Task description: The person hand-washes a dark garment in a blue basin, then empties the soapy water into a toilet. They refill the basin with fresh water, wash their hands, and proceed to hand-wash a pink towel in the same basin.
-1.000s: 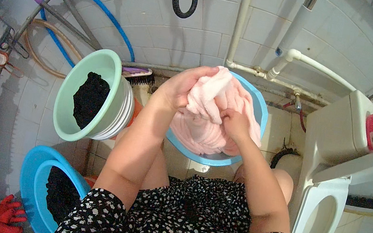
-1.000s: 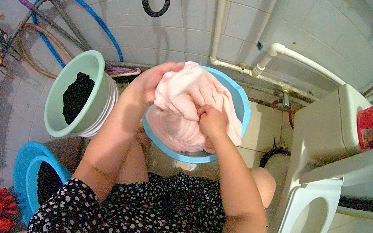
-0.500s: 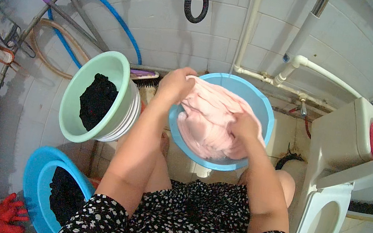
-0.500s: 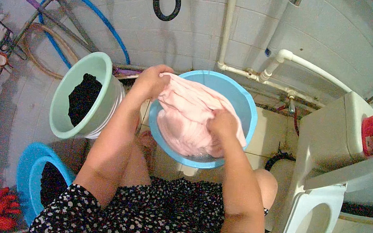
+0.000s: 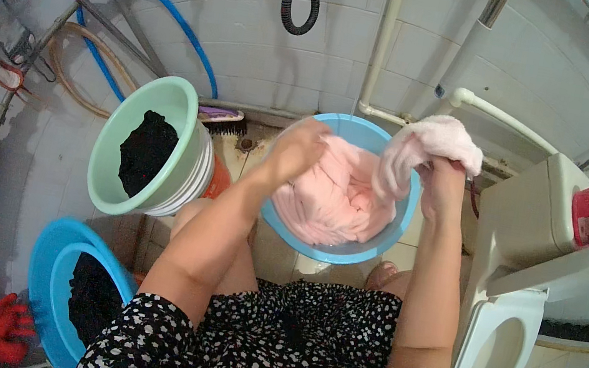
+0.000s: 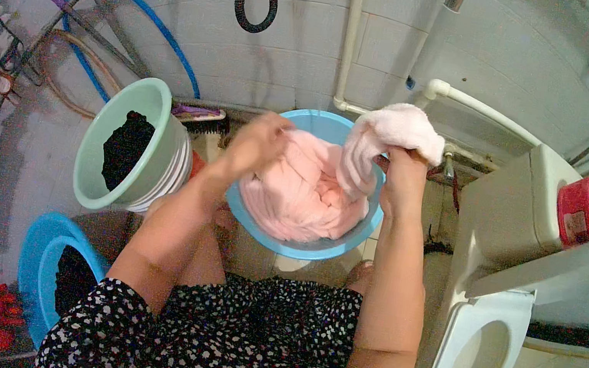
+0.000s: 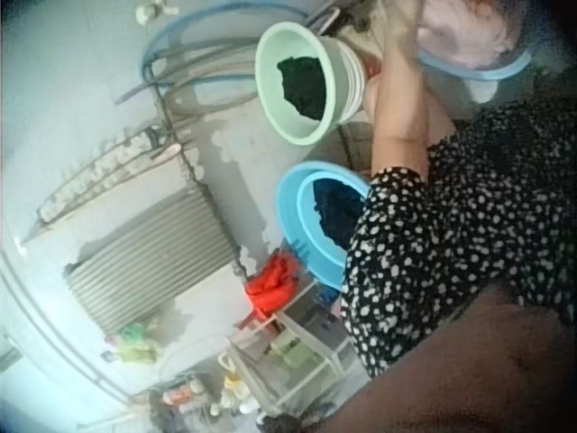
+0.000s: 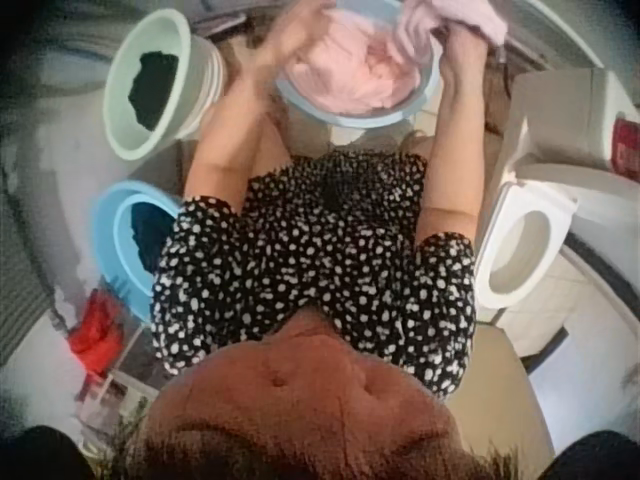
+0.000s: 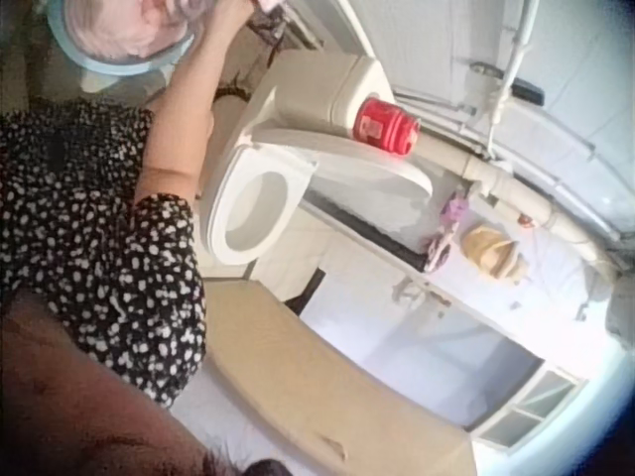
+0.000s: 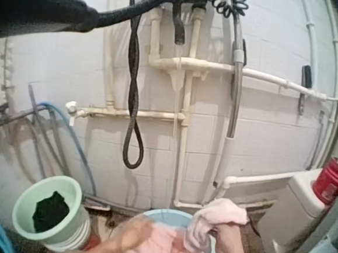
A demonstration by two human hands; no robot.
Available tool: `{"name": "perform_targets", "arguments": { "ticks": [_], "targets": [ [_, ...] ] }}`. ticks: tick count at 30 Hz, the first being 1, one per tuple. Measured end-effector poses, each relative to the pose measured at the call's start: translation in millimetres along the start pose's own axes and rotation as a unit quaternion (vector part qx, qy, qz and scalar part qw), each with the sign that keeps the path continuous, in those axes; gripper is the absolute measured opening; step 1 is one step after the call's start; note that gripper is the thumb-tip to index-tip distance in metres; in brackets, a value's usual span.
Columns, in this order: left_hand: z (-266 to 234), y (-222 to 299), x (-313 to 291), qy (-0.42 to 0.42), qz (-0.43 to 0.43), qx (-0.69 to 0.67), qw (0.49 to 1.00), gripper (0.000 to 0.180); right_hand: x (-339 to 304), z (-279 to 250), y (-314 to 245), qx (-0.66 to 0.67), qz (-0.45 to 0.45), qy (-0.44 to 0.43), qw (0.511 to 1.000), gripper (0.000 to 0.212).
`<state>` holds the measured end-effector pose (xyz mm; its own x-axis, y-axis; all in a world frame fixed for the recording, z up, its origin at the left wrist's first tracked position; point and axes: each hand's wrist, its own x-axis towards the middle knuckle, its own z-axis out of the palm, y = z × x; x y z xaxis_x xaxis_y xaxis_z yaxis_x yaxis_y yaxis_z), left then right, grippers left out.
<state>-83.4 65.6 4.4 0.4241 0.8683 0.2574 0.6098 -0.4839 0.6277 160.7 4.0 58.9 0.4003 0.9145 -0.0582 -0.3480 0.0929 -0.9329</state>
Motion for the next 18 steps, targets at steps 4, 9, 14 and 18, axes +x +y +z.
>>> {"name": "perform_targets", "arguments": {
  "ticks": [4,9,14,18],
  "targets": [
    [55.3,17.7,-9.0,-0.169,-0.011,-0.069,0.983,0.034,1.6,-5.6,-17.9,0.102,-0.105,-0.061,0.987,0.020],
    [91.7,-13.7,-20.7,-0.087,-0.030,0.265,0.960,0.029,9.5,-9.3,-16.1,0.079,-0.133,-0.011,0.988,0.020],
    [85.0,-29.7,-13.9,-0.175,-0.087,0.313,0.929,0.023,23.6,-19.3,20.3,-0.147,-0.003,-0.034,0.989,0.028],
    [19.4,15.9,-1.6,-0.077,-0.084,0.006,0.993,0.021,35.0,-47.9,60.0,-0.533,-0.048,-0.177,0.826,0.023]
  ]
}}
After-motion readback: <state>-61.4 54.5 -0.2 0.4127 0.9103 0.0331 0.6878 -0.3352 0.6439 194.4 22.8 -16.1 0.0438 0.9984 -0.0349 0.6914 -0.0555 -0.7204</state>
